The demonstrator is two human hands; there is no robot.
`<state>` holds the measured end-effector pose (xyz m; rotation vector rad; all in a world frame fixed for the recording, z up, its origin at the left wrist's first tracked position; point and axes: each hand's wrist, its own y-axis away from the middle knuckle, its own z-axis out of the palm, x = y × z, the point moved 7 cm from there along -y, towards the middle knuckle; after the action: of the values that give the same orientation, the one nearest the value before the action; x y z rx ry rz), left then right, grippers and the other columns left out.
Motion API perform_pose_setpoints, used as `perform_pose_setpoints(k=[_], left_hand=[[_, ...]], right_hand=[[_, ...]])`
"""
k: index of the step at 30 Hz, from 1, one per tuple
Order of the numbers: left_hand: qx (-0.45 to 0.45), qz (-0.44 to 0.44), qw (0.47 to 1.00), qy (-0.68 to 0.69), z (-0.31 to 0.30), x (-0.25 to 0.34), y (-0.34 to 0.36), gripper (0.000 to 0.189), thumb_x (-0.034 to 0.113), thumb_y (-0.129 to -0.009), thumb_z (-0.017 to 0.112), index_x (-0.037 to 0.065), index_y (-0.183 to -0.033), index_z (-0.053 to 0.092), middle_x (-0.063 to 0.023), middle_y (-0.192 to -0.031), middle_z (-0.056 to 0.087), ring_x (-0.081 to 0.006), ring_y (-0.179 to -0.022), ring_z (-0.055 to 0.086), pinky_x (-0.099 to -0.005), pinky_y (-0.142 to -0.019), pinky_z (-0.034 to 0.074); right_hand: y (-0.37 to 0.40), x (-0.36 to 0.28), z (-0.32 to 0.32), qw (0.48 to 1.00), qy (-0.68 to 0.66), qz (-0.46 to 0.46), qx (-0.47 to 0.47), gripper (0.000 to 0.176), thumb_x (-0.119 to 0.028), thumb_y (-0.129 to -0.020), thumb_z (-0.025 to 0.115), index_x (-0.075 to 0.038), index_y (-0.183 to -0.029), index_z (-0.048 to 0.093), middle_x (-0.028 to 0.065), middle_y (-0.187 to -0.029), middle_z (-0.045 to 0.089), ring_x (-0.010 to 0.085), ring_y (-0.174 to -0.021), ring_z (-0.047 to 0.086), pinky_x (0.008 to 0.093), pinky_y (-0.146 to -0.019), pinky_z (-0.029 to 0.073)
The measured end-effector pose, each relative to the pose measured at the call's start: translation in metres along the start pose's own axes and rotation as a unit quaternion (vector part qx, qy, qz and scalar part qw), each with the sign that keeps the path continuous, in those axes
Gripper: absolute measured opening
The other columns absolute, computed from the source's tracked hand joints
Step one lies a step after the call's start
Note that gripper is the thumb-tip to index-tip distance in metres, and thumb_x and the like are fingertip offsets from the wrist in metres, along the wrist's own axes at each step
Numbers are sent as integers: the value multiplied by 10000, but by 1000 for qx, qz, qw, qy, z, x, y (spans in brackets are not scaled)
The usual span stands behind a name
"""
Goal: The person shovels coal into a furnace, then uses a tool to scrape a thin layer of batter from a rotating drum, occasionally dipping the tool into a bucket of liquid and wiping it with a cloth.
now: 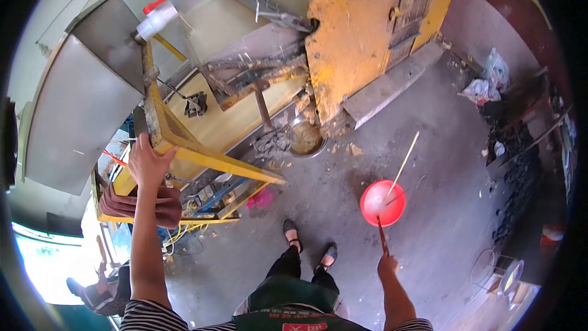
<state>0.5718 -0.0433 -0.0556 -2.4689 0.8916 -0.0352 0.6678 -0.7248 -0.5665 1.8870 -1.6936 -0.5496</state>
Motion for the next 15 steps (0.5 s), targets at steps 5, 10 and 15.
perform_pose_setpoints(k=[5,10,15], left_hand=[[-4,0,1000,23,-5,-5,-4,580,407,-547,787,39,-899,509,-121,-857,563,-307,-869,543,-407,-758,414],[-12,6,997,70,-10,-14,-7,564,379,-543,789,41,-901,513,-109,-841,551,-300,-855,541,-399,-768,411],[-4,2,992,123,-15,-28,-11,492,360,-560,782,68,-852,513,-88,-815,539,-271,-816,531,-381,-746,402]], right_hand=[[66,41,-14,1000,9,0,9,516,-391,-955,301,58,-939,556,236,-859,635,390,-845,630,446,-768,508],[107,115,-48,971,201,-77,-101,384,-296,-910,385,-28,-1143,530,230,-885,624,403,-828,613,467,-753,501],[134,46,-206,996,55,-32,61,381,-182,-855,453,-82,-1221,498,240,-913,614,406,-830,602,476,-749,490]])
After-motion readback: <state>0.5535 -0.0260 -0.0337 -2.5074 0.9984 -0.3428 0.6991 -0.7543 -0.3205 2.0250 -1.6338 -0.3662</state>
